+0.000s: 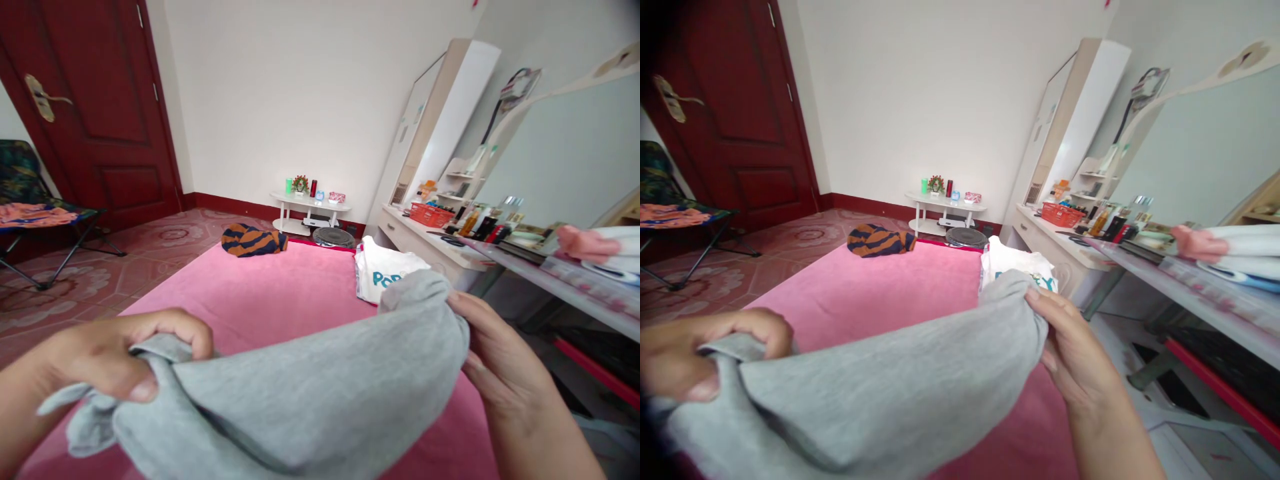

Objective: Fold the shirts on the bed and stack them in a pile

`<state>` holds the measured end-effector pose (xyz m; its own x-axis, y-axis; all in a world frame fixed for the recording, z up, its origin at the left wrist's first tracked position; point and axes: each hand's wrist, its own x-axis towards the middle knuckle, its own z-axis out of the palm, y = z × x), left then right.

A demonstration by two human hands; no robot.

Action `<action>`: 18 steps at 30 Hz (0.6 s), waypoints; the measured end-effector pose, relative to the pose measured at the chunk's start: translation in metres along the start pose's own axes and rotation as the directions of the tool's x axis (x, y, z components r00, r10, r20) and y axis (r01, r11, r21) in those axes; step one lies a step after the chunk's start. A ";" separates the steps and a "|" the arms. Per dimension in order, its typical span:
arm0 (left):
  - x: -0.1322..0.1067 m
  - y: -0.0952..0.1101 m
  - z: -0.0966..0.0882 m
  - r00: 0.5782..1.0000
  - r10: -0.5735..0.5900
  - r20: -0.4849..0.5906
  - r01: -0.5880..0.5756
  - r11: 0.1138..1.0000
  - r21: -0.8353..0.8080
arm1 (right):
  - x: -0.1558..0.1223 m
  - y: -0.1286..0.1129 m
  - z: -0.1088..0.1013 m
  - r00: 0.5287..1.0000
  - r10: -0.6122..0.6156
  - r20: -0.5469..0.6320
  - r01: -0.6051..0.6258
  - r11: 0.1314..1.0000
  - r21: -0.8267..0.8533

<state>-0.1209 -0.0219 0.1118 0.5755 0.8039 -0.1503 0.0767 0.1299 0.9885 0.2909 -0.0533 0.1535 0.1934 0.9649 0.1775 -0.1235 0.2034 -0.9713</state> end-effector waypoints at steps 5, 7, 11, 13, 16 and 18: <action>0.054 0.068 -0.052 0.957 0.121 -0.265 0.007 0.901 0.434 | 0.076 0.008 0.025 0.999 -0.032 -0.013 0.034 0.993 0.117; 0.090 0.079 -0.070 0.769 0.395 -0.503 0.085 0.716 0.693 | 0.113 0.020 0.034 0.997 -0.073 -0.031 0.077 0.983 0.169; 0.138 0.035 -0.085 0.557 0.619 -0.554 0.215 0.537 0.816 | 0.138 0.070 0.045 0.993 0.005 -0.116 0.000 0.999 0.046; 0.147 -0.010 -0.074 0.599 0.621 -0.506 0.186 0.507 0.842 | 0.121 0.106 0.046 0.990 0.003 -0.142 -0.017 0.995 -0.098; 0.142 -0.072 -0.038 0.779 0.569 -0.262 -0.052 0.476 0.878 | 0.079 0.149 0.044 0.998 -0.019 0.060 0.037 0.950 -0.311; 0.126 -0.095 -0.010 0.857 0.498 -0.136 -0.149 0.491 0.858 | 0.053 0.163 0.042 0.967 0.001 0.255 0.100 0.918 -0.384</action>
<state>-0.0639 0.0724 -0.0016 0.4202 0.8324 0.3613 0.6509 -0.5539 0.5191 0.2400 0.0382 0.0114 -0.0615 0.9755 0.2110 0.2801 0.2198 -0.9345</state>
